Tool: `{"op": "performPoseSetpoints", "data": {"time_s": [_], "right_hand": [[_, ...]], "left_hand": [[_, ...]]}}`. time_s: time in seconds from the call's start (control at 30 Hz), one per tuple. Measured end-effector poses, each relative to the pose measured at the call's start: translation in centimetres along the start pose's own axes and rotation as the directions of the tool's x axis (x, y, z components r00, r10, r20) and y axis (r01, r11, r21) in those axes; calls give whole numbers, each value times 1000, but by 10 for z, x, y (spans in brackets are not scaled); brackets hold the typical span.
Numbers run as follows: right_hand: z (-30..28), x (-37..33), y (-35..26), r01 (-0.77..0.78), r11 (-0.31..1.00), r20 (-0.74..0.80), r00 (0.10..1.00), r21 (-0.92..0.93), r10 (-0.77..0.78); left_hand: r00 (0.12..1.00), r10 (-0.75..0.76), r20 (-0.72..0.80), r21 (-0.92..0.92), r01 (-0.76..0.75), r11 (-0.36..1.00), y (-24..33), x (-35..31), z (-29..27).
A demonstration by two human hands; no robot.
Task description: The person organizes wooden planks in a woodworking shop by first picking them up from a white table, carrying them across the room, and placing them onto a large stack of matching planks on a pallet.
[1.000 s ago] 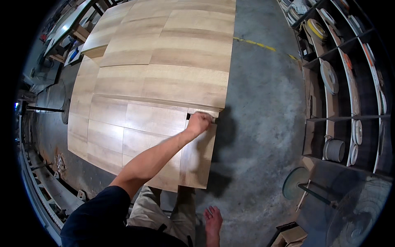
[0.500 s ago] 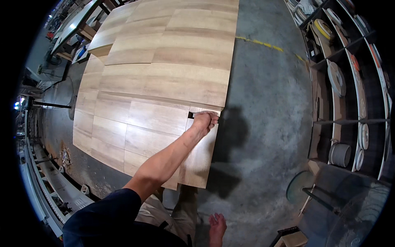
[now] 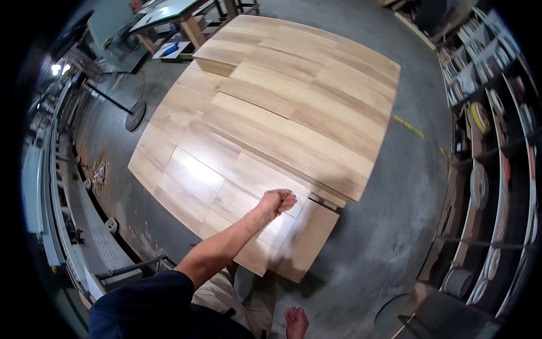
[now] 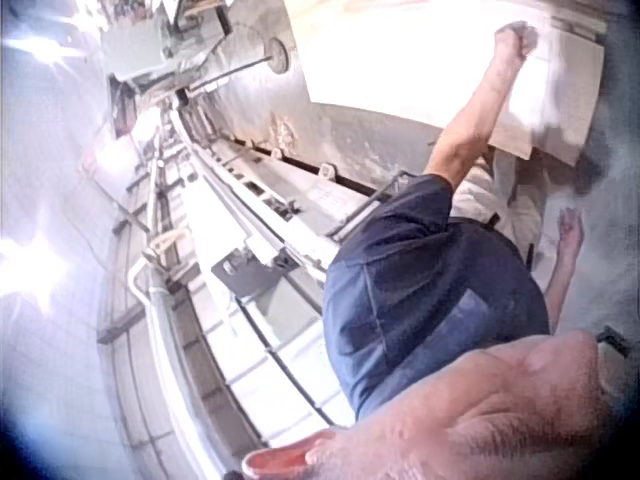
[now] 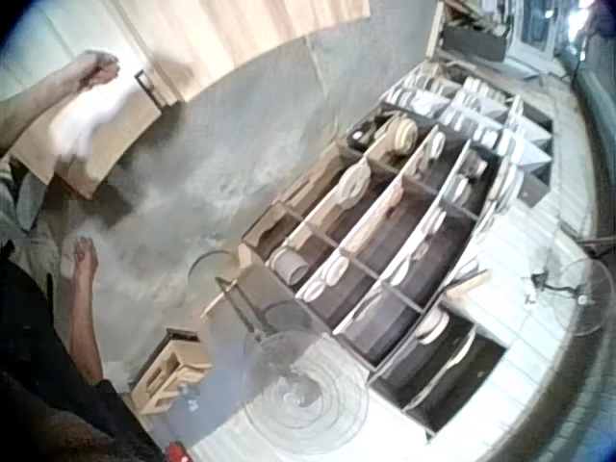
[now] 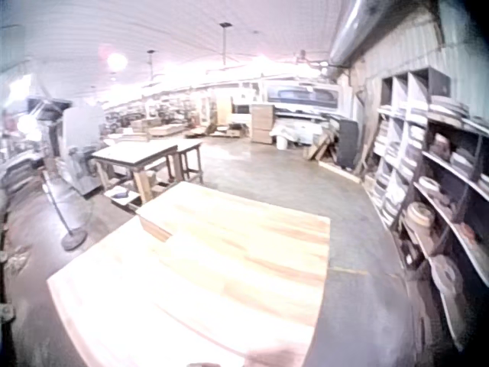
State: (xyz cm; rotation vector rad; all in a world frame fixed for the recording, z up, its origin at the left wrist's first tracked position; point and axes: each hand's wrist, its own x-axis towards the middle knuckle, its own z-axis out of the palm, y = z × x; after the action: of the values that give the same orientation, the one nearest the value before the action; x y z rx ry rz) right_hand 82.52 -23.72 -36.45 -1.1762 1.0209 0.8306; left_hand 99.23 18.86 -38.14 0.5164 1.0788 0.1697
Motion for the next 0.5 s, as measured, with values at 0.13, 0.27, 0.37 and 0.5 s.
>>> {"op": "performPoseSetpoints", "data": {"time_s": [0.13,0.27,0.37,0.5], "right_hand": [[23,-10,-26,25,998,27,999,-58,-23],[36,-24,-29,62,985,111,993,-162,-44],[45,-30,-18,119,961,130,988,-250,-88],[48,-26,5,116,953,222,974,-278,-54]], "left_hand": [[956,236,-174,-169,-265,949,64,22,-9],[983,142,119,-151,-124,981,78,39,-37],[997,63,35,-187,-55,981,72,38,-48],[966,-114,231,-219,166,961,78,8,-68]]}}
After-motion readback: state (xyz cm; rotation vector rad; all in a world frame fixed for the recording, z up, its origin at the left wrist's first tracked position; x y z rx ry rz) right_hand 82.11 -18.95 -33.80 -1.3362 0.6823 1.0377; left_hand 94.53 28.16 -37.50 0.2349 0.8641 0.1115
